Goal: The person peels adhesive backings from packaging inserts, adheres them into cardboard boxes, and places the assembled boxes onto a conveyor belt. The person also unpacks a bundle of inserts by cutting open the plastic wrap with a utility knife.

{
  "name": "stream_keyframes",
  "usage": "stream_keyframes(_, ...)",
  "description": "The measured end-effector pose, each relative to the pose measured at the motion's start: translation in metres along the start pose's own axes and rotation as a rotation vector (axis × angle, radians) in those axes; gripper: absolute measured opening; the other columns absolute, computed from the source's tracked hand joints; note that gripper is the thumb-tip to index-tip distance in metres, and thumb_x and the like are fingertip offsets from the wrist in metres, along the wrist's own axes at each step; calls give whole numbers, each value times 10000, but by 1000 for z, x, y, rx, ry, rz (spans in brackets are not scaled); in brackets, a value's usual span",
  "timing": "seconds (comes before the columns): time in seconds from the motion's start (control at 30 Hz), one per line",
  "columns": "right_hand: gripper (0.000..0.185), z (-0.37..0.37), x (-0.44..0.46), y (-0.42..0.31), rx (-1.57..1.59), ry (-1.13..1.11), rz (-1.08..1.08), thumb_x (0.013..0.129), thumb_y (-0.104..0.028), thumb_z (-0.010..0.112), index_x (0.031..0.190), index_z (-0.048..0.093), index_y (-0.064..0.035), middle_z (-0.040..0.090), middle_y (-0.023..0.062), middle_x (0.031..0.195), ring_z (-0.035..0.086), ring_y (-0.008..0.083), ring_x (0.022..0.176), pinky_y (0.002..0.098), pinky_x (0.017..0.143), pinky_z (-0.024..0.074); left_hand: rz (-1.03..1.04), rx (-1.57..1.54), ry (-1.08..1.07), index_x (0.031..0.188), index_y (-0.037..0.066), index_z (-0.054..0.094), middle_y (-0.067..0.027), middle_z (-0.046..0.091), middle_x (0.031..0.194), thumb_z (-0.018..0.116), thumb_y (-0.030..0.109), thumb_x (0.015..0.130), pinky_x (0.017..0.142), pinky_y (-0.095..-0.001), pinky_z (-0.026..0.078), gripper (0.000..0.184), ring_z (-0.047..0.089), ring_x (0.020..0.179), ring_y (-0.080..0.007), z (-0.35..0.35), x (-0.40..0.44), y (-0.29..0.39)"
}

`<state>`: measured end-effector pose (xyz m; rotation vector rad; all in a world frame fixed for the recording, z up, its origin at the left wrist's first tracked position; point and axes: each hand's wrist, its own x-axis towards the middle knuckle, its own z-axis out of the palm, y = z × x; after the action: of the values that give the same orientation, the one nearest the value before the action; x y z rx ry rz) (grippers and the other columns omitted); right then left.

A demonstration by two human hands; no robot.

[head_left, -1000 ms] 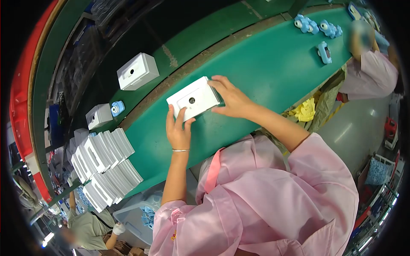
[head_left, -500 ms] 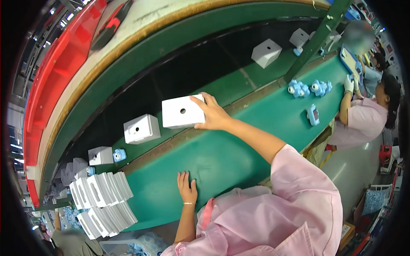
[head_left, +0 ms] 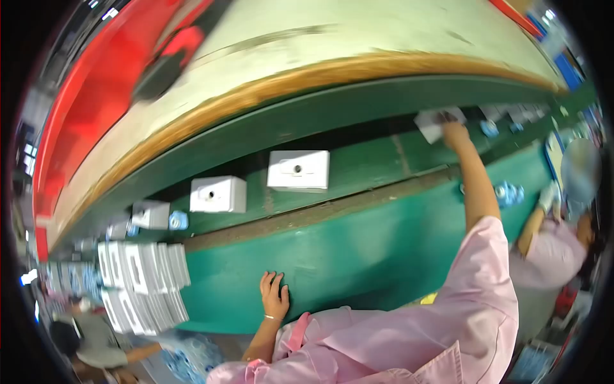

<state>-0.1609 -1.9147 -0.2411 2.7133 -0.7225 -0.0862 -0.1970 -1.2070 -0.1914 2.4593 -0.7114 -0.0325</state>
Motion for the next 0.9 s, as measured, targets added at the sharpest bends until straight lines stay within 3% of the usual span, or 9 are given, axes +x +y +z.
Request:
stream_keyframes(0.23,545,15,21,18,75,301,-143,755,-118,580,1266,428,-2,531,169,1173,514,318,1060,357,876,430,-39,-229,-3,1038,49,604,-109,594,1033,586,43,760,865,-369,433,279,548,963,-297,-25,24,1)
stream_keyframes(0.33,537,-125,-42,-66,518,263,-74,752,-159,625,1225,449,25,534,198,1133,524,355,1005,392,851,428,75,108,451,1023,31,600,-120,619,985,574,27,771,780,-337,461,254,577,869,-285,-109,66,-19)
stream_keyframes(0.4,493,-236,-127,-145,771,523,-291,735,-164,657,1164,491,14,546,192,1080,543,346,971,408,822,449,-44,278,626,1047,37,592,-122,615,981,564,32,780,783,-347,462,269,577,865,-280,-178,80,-41)
stream_keyframes(0.47,536,-289,-201,-205,832,189,-434,705,-201,664,1171,490,-4,546,178,1059,554,331,912,378,786,457,-158,567,774,1079,54,583,-126,598,1027,586,108,798,770,-362,459,287,571,890,-289,-224,81,-97)
stream_keyframes(0.53,565,-302,-255,-265,971,206,-658,645,-200,720,1139,508,-28,550,161,1030,555,317,886,377,757,463,-243,638,854,1056,63,598,-110,608,1003,602,178,806,809,-373,429,275,572,891,-283,-249,78,-122)
stream_keyframes(0.67,507,-275,-321,-359,768,-18,-649,636,-187,727,1085,544,-40,553,140,965,525,313,928,376,774,461,-509,816,617,1030,71,616,-84,620,963,610,223,809,861,-378,381,268,571,892,-271,-256,75,-158)
stream_keyframes(0.77,420,-310,-323,-351,712,-138,-553,661,-171,718,1036,591,-32,557,151,943,533,318,911,376,756,468,-129,590,817,1050,40,610,-95,622,941,627,215,801,848,-369,378,304,567,871,-267,-248,76,-108)
stream_keyframes(0.83,301,-331,-319,-342,1240,128,-626,699,-126,699,968,624,-14,586,142,946,571,252,834,333,696,481,-56,27,569,1067,12,596,-125,618,965,634,165,797,817,-362,415,313,566,876,-276,-222,64,-45)
stream_keyframes(0.9,222,-373,-328,-336,1846,-49,-401,750,-146,665,912,628,0,622,113,888,580,184,703,290,621,475,23,-357,306,1080,-6,591,-137,615,1011,651,102,777,787,-337,457,328,572,876,-272,-182,39,18)
